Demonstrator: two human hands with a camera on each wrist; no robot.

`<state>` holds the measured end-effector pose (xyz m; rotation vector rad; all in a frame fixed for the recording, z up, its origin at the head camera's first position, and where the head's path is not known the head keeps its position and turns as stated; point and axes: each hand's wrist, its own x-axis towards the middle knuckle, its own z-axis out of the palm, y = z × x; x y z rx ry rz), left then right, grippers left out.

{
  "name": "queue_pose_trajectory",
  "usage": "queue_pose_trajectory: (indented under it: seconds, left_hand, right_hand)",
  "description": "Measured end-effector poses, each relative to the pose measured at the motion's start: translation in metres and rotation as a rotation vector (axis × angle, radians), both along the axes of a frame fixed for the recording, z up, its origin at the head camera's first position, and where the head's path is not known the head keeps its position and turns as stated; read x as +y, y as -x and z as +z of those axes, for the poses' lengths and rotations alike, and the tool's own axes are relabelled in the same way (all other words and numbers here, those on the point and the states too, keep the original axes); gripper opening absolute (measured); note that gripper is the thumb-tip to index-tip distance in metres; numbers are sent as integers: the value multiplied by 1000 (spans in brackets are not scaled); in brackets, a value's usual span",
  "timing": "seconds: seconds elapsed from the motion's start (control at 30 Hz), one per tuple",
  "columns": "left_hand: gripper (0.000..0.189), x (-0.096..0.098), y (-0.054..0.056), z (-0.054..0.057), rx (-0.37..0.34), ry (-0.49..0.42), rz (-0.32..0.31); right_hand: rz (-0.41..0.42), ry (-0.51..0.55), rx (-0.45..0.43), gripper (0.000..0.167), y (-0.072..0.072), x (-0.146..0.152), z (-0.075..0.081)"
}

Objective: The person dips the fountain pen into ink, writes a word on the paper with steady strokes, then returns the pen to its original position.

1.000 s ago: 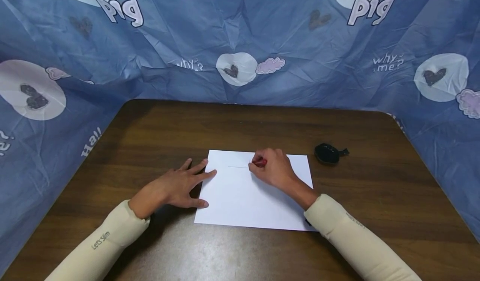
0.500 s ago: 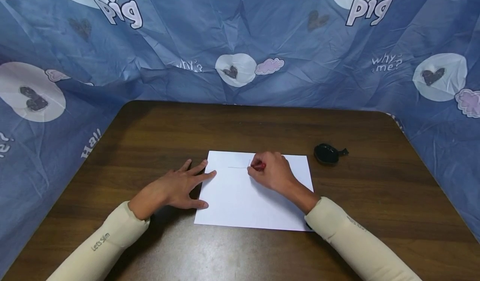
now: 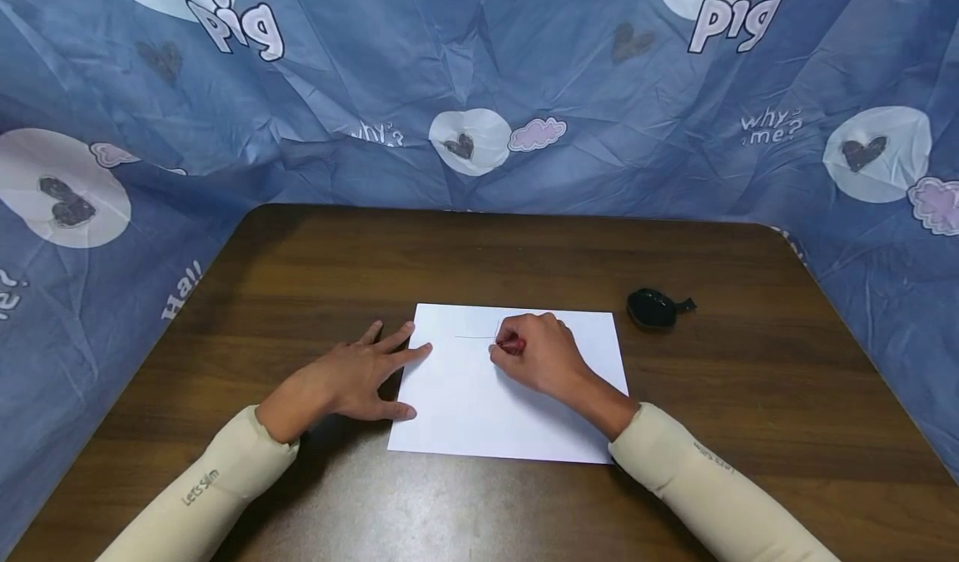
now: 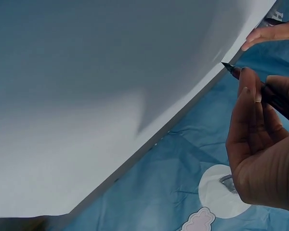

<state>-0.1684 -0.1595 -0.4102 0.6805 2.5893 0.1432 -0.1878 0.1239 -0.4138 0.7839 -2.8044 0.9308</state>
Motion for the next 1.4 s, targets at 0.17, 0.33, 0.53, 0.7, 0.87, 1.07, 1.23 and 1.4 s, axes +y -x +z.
queue_pose_trajectory:
  seconds: [0.17,0.33,0.53,0.7,0.87,1.07,1.23,1.4]
  left_hand:
    - [86,-1,0,0,1,-10,1]
    - [86,-1,-2,1,-2,-17,9]
    - [86,-1,-2,2,-2,-18,13]
    - [86,1,-2,1,1,-4,20]
    - [86,2,-1,1,2,-2,22]
    - [87,2,-1,2,5,5,23]
    - [87,2,-1,1,12,6,19]
    - [87,1,-1,1,25,5,15]
  right_hand:
    - [8,2,11,6,-4,-1,0]
    - [15,-11,13,6,-8,-4,0]
    - [42,-9,6,7,-15,-9,1]
    - [88,-10,24,8,-20,-11,2]
    - [124,-21,46,9,-25,-14,1]
    - [144,-25,40,8,-30,-18,2]
    - [204,-29,34,7,-35,-22,3]
    - [285,-21,5,5,-38,-26,2]
